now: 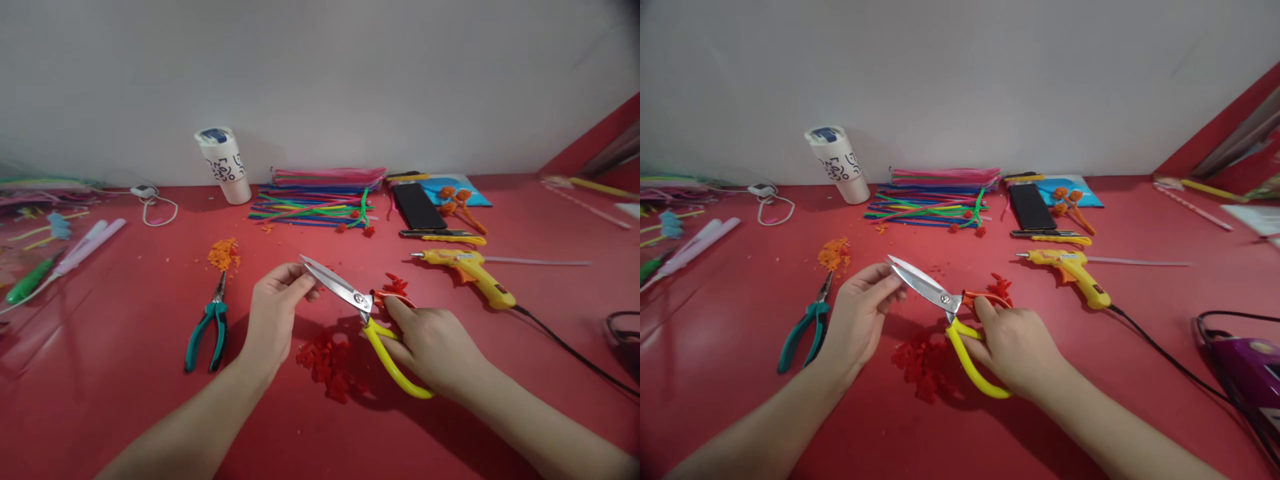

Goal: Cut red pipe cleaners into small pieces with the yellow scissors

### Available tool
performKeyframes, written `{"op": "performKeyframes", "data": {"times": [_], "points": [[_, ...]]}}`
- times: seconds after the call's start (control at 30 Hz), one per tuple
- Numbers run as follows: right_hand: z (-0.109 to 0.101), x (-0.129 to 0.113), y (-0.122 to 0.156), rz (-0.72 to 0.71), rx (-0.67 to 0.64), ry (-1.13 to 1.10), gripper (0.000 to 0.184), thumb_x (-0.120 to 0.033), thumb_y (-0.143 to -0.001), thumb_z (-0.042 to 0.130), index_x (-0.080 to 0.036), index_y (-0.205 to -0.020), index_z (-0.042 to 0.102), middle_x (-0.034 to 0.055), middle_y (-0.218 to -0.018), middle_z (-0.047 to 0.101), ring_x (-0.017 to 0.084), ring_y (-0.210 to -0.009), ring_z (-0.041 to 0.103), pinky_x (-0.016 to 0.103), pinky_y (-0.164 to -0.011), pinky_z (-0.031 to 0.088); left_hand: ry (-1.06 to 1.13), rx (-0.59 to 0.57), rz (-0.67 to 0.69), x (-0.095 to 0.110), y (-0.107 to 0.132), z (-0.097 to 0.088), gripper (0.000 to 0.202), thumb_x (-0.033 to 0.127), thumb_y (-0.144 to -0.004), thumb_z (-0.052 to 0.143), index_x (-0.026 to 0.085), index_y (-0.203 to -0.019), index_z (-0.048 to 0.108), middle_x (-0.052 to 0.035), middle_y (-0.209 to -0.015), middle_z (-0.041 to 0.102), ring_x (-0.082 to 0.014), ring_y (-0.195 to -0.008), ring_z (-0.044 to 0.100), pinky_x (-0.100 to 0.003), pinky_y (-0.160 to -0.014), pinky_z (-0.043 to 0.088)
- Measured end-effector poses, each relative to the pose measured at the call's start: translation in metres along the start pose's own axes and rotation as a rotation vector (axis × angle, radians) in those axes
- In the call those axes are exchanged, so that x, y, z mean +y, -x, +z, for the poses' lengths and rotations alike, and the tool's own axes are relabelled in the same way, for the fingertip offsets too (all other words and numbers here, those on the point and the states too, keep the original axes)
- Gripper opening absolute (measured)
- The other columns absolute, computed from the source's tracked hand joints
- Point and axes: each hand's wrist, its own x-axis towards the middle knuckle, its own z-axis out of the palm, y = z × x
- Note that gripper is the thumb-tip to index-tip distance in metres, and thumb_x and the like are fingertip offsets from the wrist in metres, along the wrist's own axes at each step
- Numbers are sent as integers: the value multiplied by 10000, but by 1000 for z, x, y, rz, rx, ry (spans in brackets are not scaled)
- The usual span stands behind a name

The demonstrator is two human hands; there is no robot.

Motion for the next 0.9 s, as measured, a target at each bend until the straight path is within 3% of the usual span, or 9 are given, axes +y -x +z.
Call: {"op": "performKeyframes", "data": {"times": [0.23, 0.33, 0.43, 0.53, 0.63, 0.77, 0.9], "points": [[-1, 1, -3, 91, -11, -51, 417, -533, -819, 274, -196, -640, 442, -1, -408, 471, 138, -344, 415, 241, -418, 111, -15, 2, 4, -1, -1, -1, 25, 170, -685, 602, 154, -666, 599, 33, -589, 585, -50, -527, 503, -169, -543, 397], [-5, -1, -6, 195, -86, -273, 346, -493, -795, 359, -200, -622, 413, -20, -442, 449, 112, -376, 388, 231, -412, 167, -8, -61, -51, -1, 1, 2, 46, 189, -691, 604, 147, -677, 591, 25, -603, 588, -50, -533, 510, -168, -548, 401], [-12, -7, -10, 308, -93, -665, 277, -446, -752, 438, -197, -630, 420, -40, -491, 428, 96, -431, 393, 211, -415, 250, 5, -198, -172, -3, 6, 6, 64, 196, -685, 611, 136, -697, 594, 7, -610, 598, -61, -527, 522, -182, -546, 410], [-19, -14, -10, 448, -110, -1072, 206, -391, -726, 466, -185, -741, 477, -75, -466, 394, 73, -378, 364, 194, -375, 282, -2, -344, -309, -6, 13, 11, 72, 199, -683, 611, 129, -699, 602, -13, -611, 612, -74, -518, 532, -194, -534, 411], [-21, -20, -9, 556, -123, -1334, 220, -368, -723, 476, -182, -841, 490, -106, -417, 375, 54, -292, 309, 179, -310, 265, -52, -446, -383, -7, 19, 14, 81, 206, -686, 608, 128, -699, 622, -19, -618, 611, -80, -528, 534, -195, -533, 410], [-19, -22, -9, 571, -144, -1465, 174, -341, -712, 507, -180, -773, 482, -100, -420, 416, 35, -270, 296, 160, -279, 253, -120, -503, -394, -7, 23, 17, 86, 214, -668, 626, 131, -686, 637, -11, -606, 596, -74, -521, 519, -191, -536, 405], [-18, -22, -9, 578, -174, -1441, 98, -266, -695, 513, -183, -694, 462, -100, -408, 402, 32, -280, 308, 152, -283, 243, -156, -429, -382, -9, 24, 18, 102, 215, -616, 666, 133, -661, 627, 2, -595, 577, -78, -508, 517, -206, -536, 410]]}}
